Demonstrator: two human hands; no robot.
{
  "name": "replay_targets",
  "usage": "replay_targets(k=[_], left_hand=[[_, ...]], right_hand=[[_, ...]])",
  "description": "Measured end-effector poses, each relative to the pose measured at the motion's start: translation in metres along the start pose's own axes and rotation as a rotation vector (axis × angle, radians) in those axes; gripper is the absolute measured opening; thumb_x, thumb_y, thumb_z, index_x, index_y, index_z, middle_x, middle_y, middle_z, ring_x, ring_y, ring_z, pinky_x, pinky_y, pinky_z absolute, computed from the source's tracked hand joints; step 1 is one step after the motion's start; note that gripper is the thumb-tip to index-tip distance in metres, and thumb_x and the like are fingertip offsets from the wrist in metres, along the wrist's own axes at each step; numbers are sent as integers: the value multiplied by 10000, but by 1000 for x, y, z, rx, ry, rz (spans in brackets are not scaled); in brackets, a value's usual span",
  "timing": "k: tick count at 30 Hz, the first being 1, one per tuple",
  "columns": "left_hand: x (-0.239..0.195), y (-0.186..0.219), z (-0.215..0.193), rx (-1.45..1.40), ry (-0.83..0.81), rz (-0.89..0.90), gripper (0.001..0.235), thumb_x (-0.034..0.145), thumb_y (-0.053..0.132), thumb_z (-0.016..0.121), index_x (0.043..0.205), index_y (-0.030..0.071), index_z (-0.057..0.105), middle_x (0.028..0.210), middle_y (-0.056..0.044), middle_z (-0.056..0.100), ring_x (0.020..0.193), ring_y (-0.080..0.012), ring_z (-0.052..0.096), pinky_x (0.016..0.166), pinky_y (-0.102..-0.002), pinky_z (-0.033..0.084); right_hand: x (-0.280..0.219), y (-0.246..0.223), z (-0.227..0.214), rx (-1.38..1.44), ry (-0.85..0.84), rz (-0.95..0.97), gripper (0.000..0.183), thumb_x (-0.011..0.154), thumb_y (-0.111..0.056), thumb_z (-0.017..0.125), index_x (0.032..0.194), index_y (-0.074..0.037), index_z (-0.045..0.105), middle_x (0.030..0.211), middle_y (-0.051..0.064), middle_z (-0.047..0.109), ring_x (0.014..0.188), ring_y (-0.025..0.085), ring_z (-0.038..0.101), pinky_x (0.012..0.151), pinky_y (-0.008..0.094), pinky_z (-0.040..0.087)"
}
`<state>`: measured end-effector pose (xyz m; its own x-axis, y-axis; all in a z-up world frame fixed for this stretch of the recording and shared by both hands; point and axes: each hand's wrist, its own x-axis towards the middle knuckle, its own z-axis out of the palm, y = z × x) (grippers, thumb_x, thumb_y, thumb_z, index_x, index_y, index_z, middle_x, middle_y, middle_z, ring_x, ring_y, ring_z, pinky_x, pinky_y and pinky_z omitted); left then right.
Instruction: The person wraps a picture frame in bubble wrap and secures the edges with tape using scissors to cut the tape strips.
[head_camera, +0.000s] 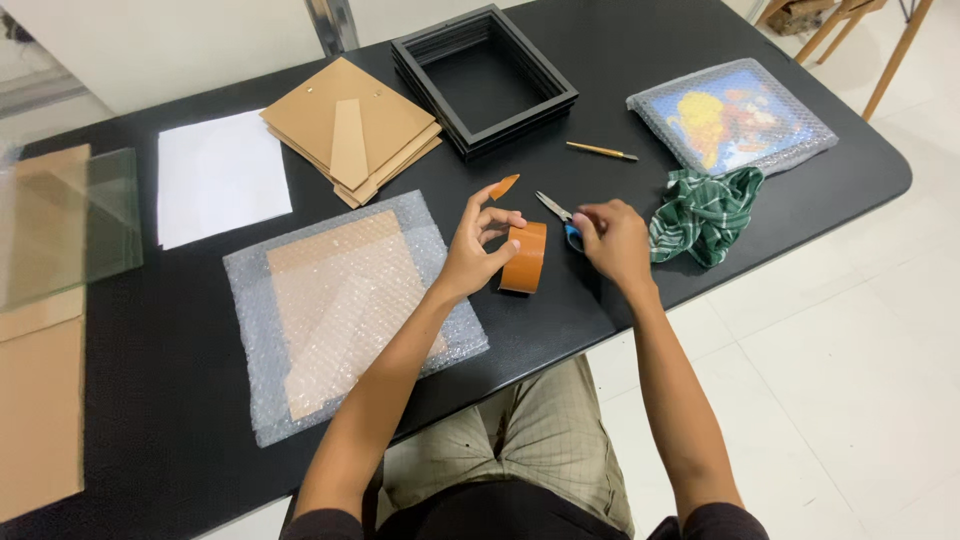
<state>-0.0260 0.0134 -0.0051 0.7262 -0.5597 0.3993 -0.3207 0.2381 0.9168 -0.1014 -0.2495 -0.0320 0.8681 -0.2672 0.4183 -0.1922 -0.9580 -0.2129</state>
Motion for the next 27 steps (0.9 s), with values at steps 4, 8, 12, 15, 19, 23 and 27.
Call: replay_targets(k=[4,8,12,15,19,23,27], left_hand=[[-2,-7,-2,-30,2,-7,893,882,2,733,1644,111,281,1163,-87,747,1334,-250,621,1115,-390,527],[-10,2,-8,-51,32,3,897,882,5,730,1646,112,272,1220,-102,718,1353,-255,596,1131,-386,515],[-16,5,-22,-1,110,-17,853,884,2,688,1630,109,289,1328,-125,669,1369,-278,567,1159,-445,480],[-20,-1,-30,62,206,-44,769,892,5,661,1597,101,368,1421,-153,592,1400,-329,529,1165,-496,474],[-21,-7,-29,140,355,-126,473,964,83,651,1428,83,557,1303,-153,623,1220,-295,640,996,-413,590],[-19,7,-19,1,450,-310,289,1059,188,594,1274,1,645,1139,-187,679,1005,-254,738,723,-312,696],[-14,-21,-16,-63,467,-443,231,989,133,654,1177,0,676,933,-156,717,760,-236,776,553,-315,702]], right_hand=[[-18,-54,-39,868,-223,-96,975,749,-437,921,1524,-128,416,1356,251,544,1269,430,523,1058,574,418],[-27,-96,-45,1108,-311,-167,1424,629,-145,1015,1682,-66,59,1442,301,529,1374,463,534,1183,572,384],[-10,-102,-44,921,-299,-126,1413,557,-202,1013,1656,-134,127,1490,232,548,1408,506,489,1167,636,383],[6,-104,-44,683,-304,-170,1409,511,-263,1009,1677,-146,226,1562,267,483,1471,489,416,1238,590,320],[25,-106,-40,350,-381,-263,1386,496,-247,972,1692,-173,274,1493,163,580,1376,412,488,1135,510,341],[34,-94,-35,371,-484,-265,1452,493,-307,1008,1715,-177,235,1533,204,560,1437,449,436,1188,596,226],[25,-71,-37,590,-268,-142,1316,585,-491,994,1685,-176,344,1437,290,596,1360,510,532,1175,629,322]])
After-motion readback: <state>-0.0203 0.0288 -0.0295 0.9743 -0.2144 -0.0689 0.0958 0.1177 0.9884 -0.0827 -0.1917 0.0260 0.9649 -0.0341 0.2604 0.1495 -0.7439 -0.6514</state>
